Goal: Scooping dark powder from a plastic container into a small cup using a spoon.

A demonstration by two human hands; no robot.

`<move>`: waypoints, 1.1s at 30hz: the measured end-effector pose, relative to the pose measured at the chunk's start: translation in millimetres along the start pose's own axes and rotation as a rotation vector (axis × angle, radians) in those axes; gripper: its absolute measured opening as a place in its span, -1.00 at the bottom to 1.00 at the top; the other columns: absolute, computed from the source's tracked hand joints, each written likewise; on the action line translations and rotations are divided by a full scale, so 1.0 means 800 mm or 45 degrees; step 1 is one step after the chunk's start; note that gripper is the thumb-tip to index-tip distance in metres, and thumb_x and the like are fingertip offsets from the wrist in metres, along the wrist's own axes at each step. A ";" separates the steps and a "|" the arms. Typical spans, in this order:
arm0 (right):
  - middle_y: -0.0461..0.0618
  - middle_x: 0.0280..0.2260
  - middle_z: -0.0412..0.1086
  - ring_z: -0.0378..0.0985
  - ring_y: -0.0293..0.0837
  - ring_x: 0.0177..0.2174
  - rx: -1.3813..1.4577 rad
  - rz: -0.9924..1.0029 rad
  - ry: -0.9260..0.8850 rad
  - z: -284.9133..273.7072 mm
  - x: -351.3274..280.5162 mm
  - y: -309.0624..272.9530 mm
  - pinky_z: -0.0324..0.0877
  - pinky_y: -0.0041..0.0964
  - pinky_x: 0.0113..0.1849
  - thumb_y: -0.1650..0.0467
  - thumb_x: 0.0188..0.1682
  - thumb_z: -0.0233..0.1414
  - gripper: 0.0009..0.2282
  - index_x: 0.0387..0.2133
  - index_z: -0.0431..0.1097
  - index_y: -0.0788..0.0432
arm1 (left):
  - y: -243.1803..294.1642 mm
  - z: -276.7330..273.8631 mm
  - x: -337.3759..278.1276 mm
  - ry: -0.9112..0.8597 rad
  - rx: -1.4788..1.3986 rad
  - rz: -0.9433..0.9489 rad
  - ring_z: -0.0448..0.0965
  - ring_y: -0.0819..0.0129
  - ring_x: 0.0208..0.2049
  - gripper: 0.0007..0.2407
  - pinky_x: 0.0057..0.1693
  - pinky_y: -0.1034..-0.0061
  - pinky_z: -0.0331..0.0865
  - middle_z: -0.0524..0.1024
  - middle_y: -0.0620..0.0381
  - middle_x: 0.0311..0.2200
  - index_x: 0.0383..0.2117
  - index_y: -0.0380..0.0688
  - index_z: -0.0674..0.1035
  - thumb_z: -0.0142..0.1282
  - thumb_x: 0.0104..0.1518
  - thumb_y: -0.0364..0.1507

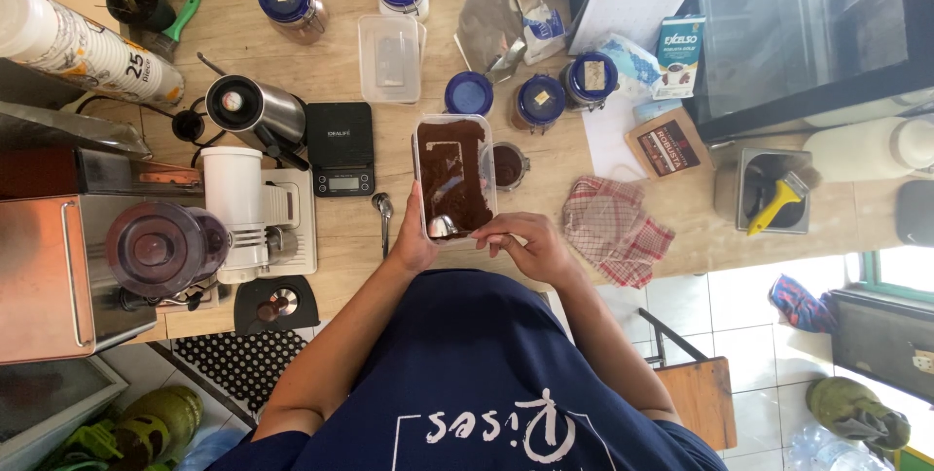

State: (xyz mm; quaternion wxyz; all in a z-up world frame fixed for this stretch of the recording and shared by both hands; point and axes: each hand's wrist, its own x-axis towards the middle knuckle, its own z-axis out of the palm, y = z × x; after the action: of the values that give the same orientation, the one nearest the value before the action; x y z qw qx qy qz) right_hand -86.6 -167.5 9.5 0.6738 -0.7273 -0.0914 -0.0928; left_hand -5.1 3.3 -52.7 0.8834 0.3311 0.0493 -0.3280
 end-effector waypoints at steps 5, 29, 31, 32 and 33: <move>0.10 -0.49 0.55 0.62 -0.03 -0.60 0.001 -0.012 -0.013 -0.007 0.001 0.002 0.50 -0.20 -0.42 0.53 0.04 0.09 -0.91 -0.35 0.57 0.30 | 0.029 0.049 -0.013 -0.048 0.005 0.043 0.44 0.03 0.20 -0.49 0.31 0.10 0.33 0.42 -0.18 0.18 0.22 -0.24 0.41 -0.31 0.38 -0.07; 0.01 -0.55 0.53 0.61 -0.09 -0.60 -0.297 -0.017 0.276 -0.028 -0.001 0.015 0.50 -0.23 -0.37 0.49 0.07 0.08 -0.89 -0.32 0.59 0.25 | 0.005 -0.008 0.003 -0.087 -0.025 -0.003 0.37 0.02 0.26 -0.46 0.38 0.04 0.19 0.36 -0.13 0.25 0.29 -0.16 0.34 -0.35 0.37 -0.03; -0.01 -0.55 0.53 0.61 -0.10 -0.60 -0.320 0.001 0.309 -0.027 0.000 0.013 0.49 -0.24 -0.37 0.49 0.09 0.06 -0.87 -0.31 0.59 0.24 | -0.003 -0.027 0.006 -0.079 -0.008 -0.028 0.35 0.01 0.27 -0.45 0.39 0.01 0.16 0.33 -0.12 0.27 0.31 -0.13 0.32 -0.36 0.36 -0.02; -0.01 -0.55 0.53 0.61 -0.10 -0.60 -0.309 0.012 0.316 -0.026 0.000 0.013 0.49 -0.24 -0.36 0.49 0.09 0.05 -0.87 -0.30 0.59 0.24 | 0.000 -0.021 0.005 -0.082 -0.011 -0.029 0.35 0.00 0.27 -0.45 0.39 0.01 0.16 0.33 -0.13 0.27 0.31 -0.13 0.32 -0.36 0.36 -0.02; 0.00 -0.55 0.53 0.61 -0.09 -0.60 -0.298 0.023 0.323 -0.025 0.000 0.013 0.49 -0.24 -0.36 0.50 0.10 0.04 -0.86 -0.29 0.59 0.24 | 0.002 -0.015 0.004 -0.086 -0.014 -0.028 0.35 -0.01 0.27 -0.45 0.39 0.00 0.15 0.33 -0.14 0.27 0.31 -0.13 0.32 -0.36 0.36 -0.02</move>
State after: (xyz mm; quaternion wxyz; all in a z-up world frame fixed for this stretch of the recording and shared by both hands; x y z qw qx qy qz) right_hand -84.5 -188.2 1.0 0.5916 -0.7840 0.0124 -0.1876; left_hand -0.2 10.3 -62.0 0.8826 0.3145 0.0249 -0.3485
